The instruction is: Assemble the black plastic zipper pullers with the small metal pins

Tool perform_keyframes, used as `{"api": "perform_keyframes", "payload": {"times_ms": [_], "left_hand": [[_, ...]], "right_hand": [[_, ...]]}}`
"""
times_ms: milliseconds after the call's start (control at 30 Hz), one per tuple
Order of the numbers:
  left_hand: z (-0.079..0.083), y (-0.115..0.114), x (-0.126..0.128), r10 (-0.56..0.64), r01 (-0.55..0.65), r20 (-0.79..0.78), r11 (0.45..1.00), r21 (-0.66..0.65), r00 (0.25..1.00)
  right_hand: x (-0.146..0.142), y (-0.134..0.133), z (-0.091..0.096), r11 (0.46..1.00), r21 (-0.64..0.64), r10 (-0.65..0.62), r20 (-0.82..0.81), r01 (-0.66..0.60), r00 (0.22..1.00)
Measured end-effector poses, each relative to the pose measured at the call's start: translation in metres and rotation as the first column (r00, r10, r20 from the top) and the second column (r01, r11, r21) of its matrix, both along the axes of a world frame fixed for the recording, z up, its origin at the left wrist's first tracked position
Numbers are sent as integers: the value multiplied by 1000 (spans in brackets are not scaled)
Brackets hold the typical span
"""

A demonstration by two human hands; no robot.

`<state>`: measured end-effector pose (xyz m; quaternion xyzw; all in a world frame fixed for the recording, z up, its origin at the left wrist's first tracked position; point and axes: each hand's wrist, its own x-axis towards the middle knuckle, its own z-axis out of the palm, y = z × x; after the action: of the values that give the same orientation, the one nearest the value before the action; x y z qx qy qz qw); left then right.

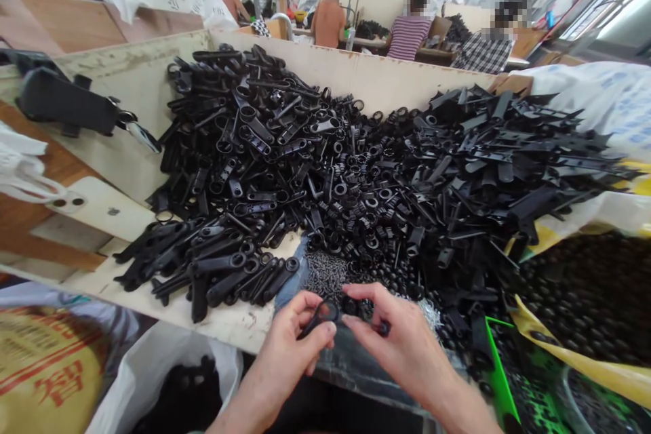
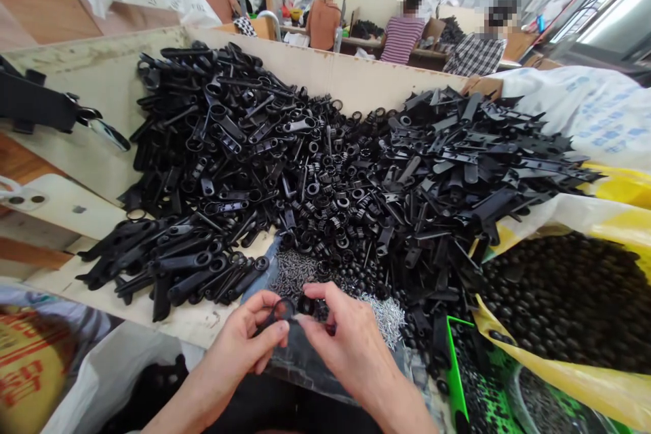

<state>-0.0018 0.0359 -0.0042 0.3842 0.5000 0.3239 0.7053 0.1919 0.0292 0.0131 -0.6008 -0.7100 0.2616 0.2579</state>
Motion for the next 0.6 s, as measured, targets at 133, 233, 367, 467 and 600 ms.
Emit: {"api": "perform_keyframes", "payload": {"times_ms": [133,233,367,467,600], "left_hand": [[-5,-8,2,-4,77,-291,968,240,957],[-6,-16,3,-64,130,-301,971,202,951],[-10,-27,4,-47,61,-145,994,92,988],[-14,-35,4,-20,21,-91,1000,11,996],[-15,-40,2,-15,13,-117,1000,-23,993]], "right_hand": [[-1,-6,0,990,23,140,7,-140,990],[-4,-11,-2,979,96,185,-18,-182,983],[-10,-21,-13,957,241,160,30,-162,987],[-10,-27,-22,945,313,110,-18,-99,994],[-6,-30,-27,941,333,106,-141,-53,984]]}}
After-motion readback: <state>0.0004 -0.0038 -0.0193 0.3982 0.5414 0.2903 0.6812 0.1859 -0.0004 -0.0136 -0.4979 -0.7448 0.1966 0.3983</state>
